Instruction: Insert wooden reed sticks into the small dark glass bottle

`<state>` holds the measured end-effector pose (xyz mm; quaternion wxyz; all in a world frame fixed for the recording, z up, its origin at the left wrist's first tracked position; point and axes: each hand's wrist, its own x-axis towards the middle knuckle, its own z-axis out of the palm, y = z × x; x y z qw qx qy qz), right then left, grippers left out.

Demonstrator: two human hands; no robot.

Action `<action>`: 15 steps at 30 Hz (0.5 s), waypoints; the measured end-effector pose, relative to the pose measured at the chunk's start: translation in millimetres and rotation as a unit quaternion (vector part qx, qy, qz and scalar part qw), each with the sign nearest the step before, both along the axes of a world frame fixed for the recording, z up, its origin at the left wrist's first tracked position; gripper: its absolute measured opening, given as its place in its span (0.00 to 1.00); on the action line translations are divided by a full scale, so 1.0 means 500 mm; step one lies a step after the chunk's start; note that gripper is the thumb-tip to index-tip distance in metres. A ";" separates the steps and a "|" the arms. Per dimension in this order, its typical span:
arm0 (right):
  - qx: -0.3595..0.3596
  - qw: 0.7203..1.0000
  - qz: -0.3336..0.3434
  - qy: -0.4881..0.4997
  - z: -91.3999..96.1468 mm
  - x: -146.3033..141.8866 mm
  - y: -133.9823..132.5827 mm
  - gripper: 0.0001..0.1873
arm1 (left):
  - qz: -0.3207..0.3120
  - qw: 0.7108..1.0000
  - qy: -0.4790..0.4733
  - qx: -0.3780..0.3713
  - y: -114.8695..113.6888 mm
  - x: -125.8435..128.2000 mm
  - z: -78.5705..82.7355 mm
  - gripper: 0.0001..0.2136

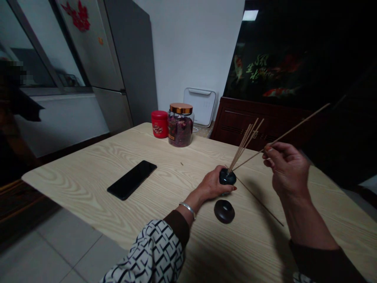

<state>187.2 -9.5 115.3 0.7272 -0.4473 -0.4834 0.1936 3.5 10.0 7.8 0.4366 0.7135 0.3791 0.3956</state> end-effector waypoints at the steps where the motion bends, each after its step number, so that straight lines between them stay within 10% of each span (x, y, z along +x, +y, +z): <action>1: -0.006 1.000 0.002 -0.018 -0.005 -0.004 0.001 0.10 | -0.001 1.000 -0.004 0.002 0.000 0.000 -0.001 0.32; 9: -0.121 0.978 0.104 -0.134 -0.050 -0.033 0.012 0.12 | 0.005 1.000 0.000 0.021 0.005 0.002 -0.008 0.32; 15: -0.231 0.888 0.168 -0.361 -0.068 0.040 0.028 0.15 | -0.001 1.000 -0.004 0.021 0.004 0.000 -0.008 0.32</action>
